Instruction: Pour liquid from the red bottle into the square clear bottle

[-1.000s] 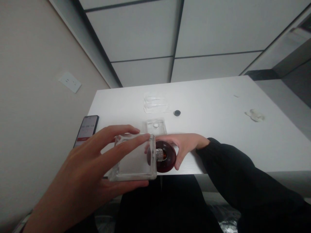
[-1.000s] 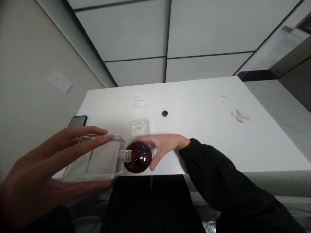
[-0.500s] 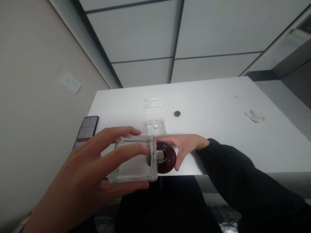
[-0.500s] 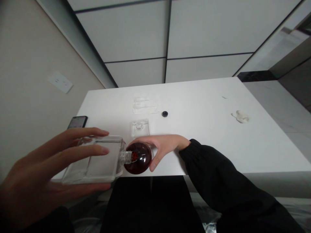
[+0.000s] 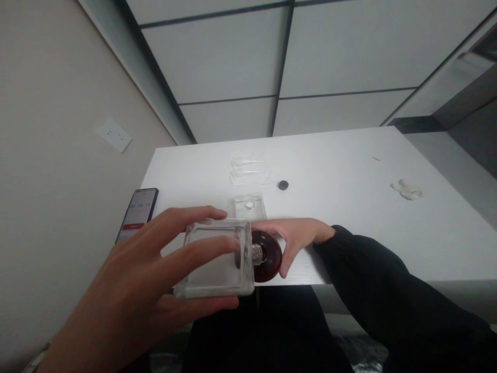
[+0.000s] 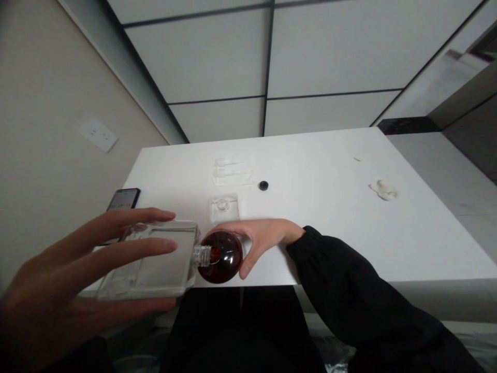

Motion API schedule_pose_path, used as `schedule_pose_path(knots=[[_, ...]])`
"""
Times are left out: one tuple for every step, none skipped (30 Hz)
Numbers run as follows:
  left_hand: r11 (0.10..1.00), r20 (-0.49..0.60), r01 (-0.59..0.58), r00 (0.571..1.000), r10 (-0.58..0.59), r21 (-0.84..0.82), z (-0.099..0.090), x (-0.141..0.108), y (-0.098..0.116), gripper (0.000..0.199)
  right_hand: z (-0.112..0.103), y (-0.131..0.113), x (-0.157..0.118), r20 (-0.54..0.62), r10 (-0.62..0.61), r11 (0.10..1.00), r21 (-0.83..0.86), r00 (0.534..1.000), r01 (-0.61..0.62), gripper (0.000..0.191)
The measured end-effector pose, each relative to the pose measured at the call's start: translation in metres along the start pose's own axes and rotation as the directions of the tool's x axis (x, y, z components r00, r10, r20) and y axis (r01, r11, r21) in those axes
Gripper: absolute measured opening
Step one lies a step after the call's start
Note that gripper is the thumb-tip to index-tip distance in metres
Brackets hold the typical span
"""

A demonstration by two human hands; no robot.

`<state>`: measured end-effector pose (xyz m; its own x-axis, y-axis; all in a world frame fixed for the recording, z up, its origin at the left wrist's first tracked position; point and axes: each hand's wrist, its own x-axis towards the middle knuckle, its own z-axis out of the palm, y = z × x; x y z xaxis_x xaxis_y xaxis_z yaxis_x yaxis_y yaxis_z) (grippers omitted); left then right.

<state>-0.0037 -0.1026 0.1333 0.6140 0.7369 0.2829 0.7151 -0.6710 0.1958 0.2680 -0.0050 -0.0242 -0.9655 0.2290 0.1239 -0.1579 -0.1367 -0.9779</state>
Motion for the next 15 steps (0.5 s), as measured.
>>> schedule_pose_path(knots=[[1.000,-0.003,-0.007,1.000,0.007,0.008,0.0001,-0.0008,-0.0004,0.037,0.0004,0.0000,0.0001,-0.001,0.002,1.000,0.008,1.000,-0.002,0.105],[1.000,-0.007,-0.012,1.000,0.012,0.015,0.0003,-0.0015,-0.0008,0.037,0.0006,0.0002,0.0002,0.000,0.000,1.000,0.017,1.000,0.000,0.105],[1.000,-0.012,-0.013,1.000,0.013,0.019,0.0006,-0.0021,-0.0010,0.038,0.0007,0.0006,0.0004,0.005,-0.007,1.000,0.025,1.000,0.007,0.104],[1.000,-0.020,-0.014,1.000,0.014,0.021,0.0010,-0.0026,-0.0011,0.039,0.0007,0.0009,0.0005,0.010,-0.017,0.999,0.032,1.000,0.017,0.104],[1.000,-0.028,-0.018,0.999,0.019,0.021,0.0013,-0.0029,-0.0011,0.040,0.0006,0.0013,0.0007,0.014,-0.026,0.999,0.037,1.000,0.026,0.103],[1.000,-0.029,-0.021,0.999,0.022,0.020,0.0016,-0.0030,-0.0010,0.039,0.0005,0.0016,0.0008,0.016,-0.034,0.999,0.042,0.999,0.033,0.103],[1.000,-0.034,-0.023,0.999,0.024,0.018,0.0017,-0.0029,-0.0009,0.039,0.0003,0.0016,0.0009,0.016,-0.036,0.998,0.046,0.999,0.035,0.103],[1.000,-0.037,-0.026,0.999,0.026,0.016,0.0017,-0.0028,-0.0008,0.039,0.0002,0.0015,0.0009,0.014,-0.036,0.998,0.047,0.999,0.035,0.102],[0.999,-0.039,-0.030,0.999,0.030,0.013,0.0016,-0.0025,-0.0008,0.039,0.0001,0.0010,0.0009,0.012,-0.033,0.998,0.046,0.999,0.032,0.103],[0.999,-0.039,-0.033,0.999,0.034,0.011,0.0014,-0.0022,-0.0009,0.039,0.0001,0.0004,0.0009,0.011,-0.029,0.999,0.041,1.000,0.028,0.103],[0.999,-0.043,-0.037,0.998,0.038,0.010,0.0012,-0.0019,-0.0010,0.039,0.0001,-0.0004,0.0009,0.008,-0.024,0.999,0.033,1.000,0.024,0.103],[0.999,-0.045,-0.042,0.998,0.042,0.011,0.0010,-0.0016,-0.0012,0.038,0.0001,-0.0012,0.0008,0.004,-0.018,1.000,0.022,1.000,0.018,0.104],[0.999,-0.051,-0.050,0.997,0.051,0.014,0.0009,-0.0014,-0.0014,0.038,0.0003,-0.0019,0.0008,0.001,-0.013,1.000,0.010,1.000,0.013,0.104],[0.998,-0.054,-0.055,0.997,0.056,0.016,0.0009,-0.0013,-0.0016,0.038,0.0004,-0.0025,0.0007,-0.001,-0.009,1.000,0.001,1.000,0.009,0.104],[0.998,-0.059,-0.057,0.997,0.058,0.019,0.0010,-0.0012,-0.0016,0.038,0.0007,-0.0028,0.0007,-0.002,-0.010,1.000,-0.003,1.000,0.010,0.104]])
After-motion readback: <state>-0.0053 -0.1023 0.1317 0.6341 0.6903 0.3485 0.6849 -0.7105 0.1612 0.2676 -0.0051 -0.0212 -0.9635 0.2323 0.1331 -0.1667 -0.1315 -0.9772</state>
